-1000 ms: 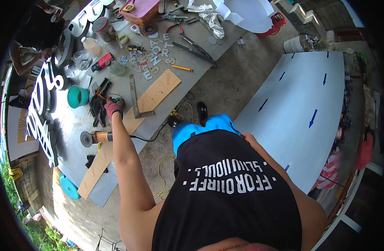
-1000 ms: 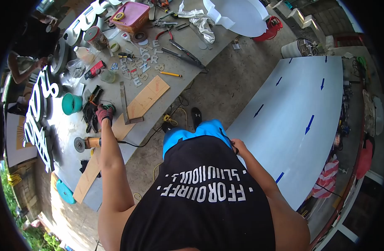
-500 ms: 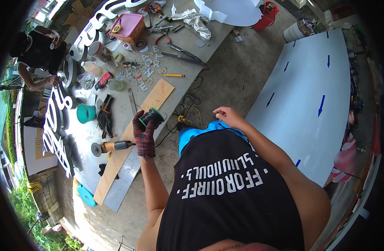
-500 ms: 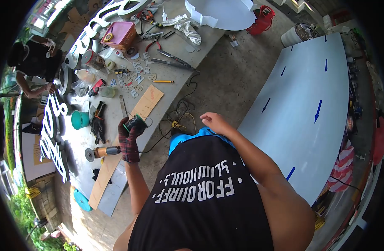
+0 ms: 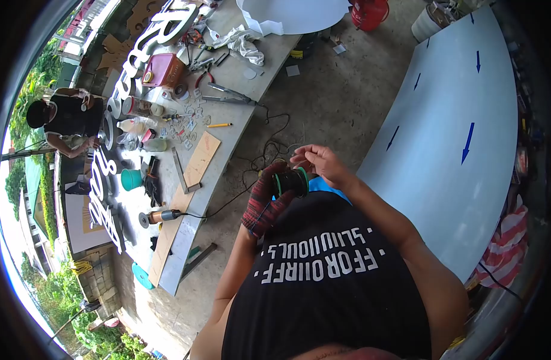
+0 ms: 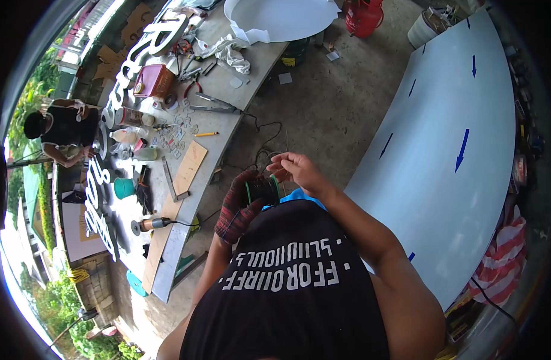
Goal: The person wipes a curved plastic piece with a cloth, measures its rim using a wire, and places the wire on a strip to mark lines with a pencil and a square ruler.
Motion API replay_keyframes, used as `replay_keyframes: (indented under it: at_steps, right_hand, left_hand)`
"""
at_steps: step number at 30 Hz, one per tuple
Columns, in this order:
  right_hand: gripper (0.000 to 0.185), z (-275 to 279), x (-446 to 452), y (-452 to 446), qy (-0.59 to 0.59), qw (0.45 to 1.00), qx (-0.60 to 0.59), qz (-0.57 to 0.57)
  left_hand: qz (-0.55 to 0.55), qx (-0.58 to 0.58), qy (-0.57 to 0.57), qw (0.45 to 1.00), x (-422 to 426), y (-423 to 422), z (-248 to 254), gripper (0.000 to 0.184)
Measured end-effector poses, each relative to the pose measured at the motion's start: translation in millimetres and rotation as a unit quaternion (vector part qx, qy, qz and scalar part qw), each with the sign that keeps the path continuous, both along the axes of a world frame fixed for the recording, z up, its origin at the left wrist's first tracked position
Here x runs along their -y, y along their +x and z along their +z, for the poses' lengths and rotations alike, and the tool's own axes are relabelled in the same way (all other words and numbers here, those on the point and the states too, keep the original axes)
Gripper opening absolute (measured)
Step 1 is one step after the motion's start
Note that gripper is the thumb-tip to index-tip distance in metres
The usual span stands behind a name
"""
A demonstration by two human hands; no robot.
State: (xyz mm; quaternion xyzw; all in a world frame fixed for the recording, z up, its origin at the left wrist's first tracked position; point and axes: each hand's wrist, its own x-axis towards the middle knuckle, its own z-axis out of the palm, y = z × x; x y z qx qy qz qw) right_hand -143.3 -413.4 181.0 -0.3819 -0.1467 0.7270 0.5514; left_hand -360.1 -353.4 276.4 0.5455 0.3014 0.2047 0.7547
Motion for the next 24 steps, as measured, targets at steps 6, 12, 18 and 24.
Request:
replay_keyframes:
  at_steps: [6, 12, 18, 24]
  right_hand:
    - [0.029, 1.7, 71.5, 95.4, -0.044, 0.966, 0.220, -0.126]
    - [0.052, 67.7, 102.2, 144.0, 0.028, 0.890, 0.240, -0.387]
    - [0.061, 53.4, 130.5, 173.9, -0.037, 0.873, 0.281, -0.396]
    - [0.064, 49.2, 125.8, 229.8, -0.103, 0.819, 0.303, -0.477]
  left_hand:
    - [-0.074, 0.075, -0.116, 0.988, 2.5, 67.6, 7.6, 0.065]
    - [-0.183, -0.087, 0.046, 0.978, -10.8, 110.9, -39.7, 0.065]
    - [0.066, 0.068, -0.273, 0.957, -48.1, 143.7, -51.4, 0.062]
    - [-0.106, 0.056, -0.216, 0.969, -119.9, 149.5, -67.2, 0.063]
